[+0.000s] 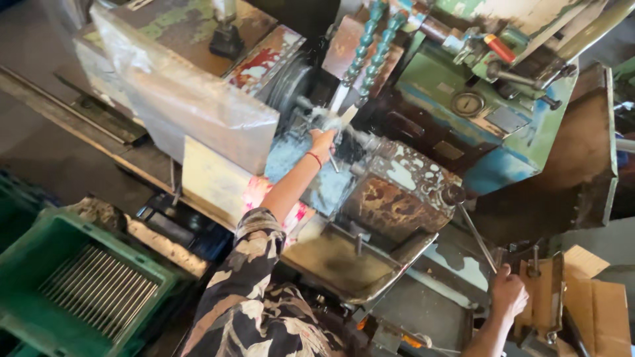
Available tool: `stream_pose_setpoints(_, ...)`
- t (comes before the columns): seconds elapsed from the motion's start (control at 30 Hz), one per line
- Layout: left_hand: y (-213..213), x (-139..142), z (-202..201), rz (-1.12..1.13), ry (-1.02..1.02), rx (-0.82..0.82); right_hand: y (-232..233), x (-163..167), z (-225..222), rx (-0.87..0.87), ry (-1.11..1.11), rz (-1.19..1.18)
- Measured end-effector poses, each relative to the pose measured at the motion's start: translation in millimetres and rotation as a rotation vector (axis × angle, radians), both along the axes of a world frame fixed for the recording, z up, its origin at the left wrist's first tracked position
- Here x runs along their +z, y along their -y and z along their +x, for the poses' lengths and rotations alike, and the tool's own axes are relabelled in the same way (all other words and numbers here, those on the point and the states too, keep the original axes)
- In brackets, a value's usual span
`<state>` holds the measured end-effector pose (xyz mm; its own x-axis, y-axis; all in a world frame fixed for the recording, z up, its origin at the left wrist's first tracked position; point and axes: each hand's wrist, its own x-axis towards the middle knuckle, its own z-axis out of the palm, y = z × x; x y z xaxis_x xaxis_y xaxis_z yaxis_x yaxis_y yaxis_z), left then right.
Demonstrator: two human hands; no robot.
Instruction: The person machines metal rod blanks on a lathe. They take a cylindrical metal blank, insert it into the lathe chuck, run the machine to turn the end of the rod, remove the finished pin, and place it into a green crate filled with similar finished pins, repeating the cycle.
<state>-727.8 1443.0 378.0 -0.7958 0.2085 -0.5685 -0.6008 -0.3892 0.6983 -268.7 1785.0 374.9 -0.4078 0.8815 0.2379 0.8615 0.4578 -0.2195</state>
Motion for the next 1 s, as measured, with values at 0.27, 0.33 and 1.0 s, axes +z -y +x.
stream_pose_setpoints(0.27,-62,-28,-82,0.109,-0.011,0.02,-54,-27,-57,-0.109,0.001,-0.001)
stream_pose_setpoints(0.33,-64,-42,-98,0.154,-0.025,0.002,-53,-35,-64,-0.127,0.002,0.049)
stream_pose_setpoints(1.0,-67,-96,-122,0.156,-0.099,-0.168,-42,-93,-85,-0.172,-0.135,0.253)
